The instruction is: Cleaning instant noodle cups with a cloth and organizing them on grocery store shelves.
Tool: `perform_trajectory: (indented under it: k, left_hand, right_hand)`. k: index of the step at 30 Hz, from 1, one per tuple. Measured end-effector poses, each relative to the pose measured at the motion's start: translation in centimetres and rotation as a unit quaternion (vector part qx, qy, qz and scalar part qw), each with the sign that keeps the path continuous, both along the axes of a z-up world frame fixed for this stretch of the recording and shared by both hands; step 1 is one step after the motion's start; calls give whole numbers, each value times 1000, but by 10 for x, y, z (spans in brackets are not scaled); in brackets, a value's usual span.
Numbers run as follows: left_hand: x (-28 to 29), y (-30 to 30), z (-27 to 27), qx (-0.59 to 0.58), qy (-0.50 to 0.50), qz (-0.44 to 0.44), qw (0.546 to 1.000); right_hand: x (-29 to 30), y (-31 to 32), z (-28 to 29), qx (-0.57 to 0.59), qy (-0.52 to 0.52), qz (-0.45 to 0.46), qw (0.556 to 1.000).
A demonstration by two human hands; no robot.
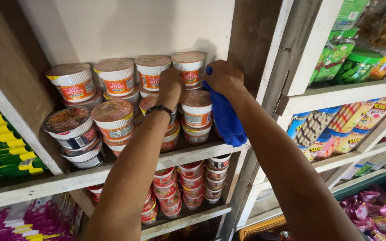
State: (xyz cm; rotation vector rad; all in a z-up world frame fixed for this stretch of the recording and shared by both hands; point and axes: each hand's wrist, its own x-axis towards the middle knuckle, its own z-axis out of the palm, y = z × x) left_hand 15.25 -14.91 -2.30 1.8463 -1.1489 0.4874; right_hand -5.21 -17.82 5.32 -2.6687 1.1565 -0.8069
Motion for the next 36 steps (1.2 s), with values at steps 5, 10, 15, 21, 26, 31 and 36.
perform_trajectory:
  k: [5, 10, 15, 21, 26, 31, 36]
  left_hand:
    - [-8, 8, 2, -11, -7, 3, 1000]
    - [-6, -3, -1, -61, -54, 5, 997]
    - [6, -11, -10, -100, -71, 18, 992]
    - [11, -12, -18, -127, -43, 6, 991]
    - [1, 5, -9, -160, -76, 16, 984]
    - [-128, 146, -7, -170, -73, -108, 977]
    - [-253, 253, -241, -67, 157, -191, 967]
  right_hand:
    - [-53, 36, 11, -54, -22, -20, 998]
    - [-144, 106, -21, -92, -102, 18, 990]
    - [-212, 123, -117, -44, -135, 52, 989]
    - [-250, 127, -207, 138, -122, 38, 982]
    - [-276, 131, -278, 183, -71, 68, 978]
    - [-309, 135, -411, 298, 21, 231, 926]
    - [-331, 177, -476, 391, 26, 222, 893]
